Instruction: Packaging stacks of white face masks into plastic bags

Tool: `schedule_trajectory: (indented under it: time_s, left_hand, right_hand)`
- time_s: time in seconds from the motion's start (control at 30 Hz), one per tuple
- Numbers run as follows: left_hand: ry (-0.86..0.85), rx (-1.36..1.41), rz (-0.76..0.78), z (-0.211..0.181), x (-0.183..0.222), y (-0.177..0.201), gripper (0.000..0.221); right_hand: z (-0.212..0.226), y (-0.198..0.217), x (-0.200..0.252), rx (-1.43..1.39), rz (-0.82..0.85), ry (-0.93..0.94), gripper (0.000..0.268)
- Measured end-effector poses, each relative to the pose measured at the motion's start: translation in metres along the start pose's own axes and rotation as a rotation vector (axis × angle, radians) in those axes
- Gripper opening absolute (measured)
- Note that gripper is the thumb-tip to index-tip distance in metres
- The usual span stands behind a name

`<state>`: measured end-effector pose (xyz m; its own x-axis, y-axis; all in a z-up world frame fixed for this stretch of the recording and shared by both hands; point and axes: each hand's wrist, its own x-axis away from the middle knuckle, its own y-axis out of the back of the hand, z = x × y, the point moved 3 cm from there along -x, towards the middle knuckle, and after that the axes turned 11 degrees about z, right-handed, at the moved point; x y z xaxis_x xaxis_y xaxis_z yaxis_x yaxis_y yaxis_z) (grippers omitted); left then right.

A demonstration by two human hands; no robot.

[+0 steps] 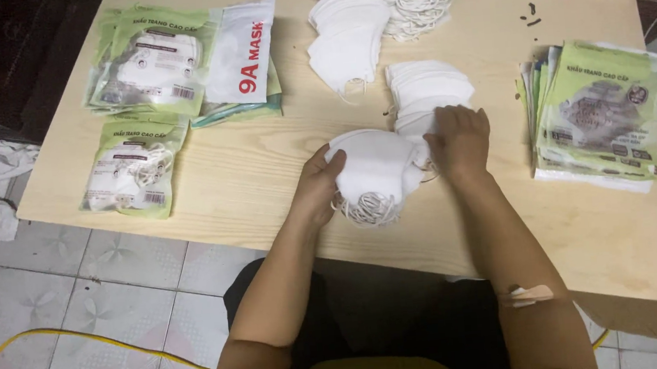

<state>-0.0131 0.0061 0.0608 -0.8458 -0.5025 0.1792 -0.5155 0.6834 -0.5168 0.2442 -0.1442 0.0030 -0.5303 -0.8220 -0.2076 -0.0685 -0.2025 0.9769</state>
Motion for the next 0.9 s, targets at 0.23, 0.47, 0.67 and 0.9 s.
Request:
schedule_trajectory:
  time_s: [0.23,0.47,0.67,0.9]
  left_hand:
    - [0.024,-0.394,0.023,0.025,-0.004,0.001,0.04]
    - [0.032,-0.485,0.05,0.048,-0.007,0.018,0.035]
    - [0.012,-0.435,0.045,0.048,-0.004,0.014,0.033]
    - [0.008,-0.26,0.034,0.071,-0.018,0.021,0.022]
  right_hand:
    - [0.013,0.049,0.014,-0.287,0.101,-0.252,0.02]
    - [-0.012,0.048,0.023,-0.568,-0.094,-0.198,0.017]
    - [0.001,0.078,0.023,-0.513,-0.196,-0.05,0.005]
    - [-0.007,0.114,0.027,-1.251,0.006,-0.072,0.01]
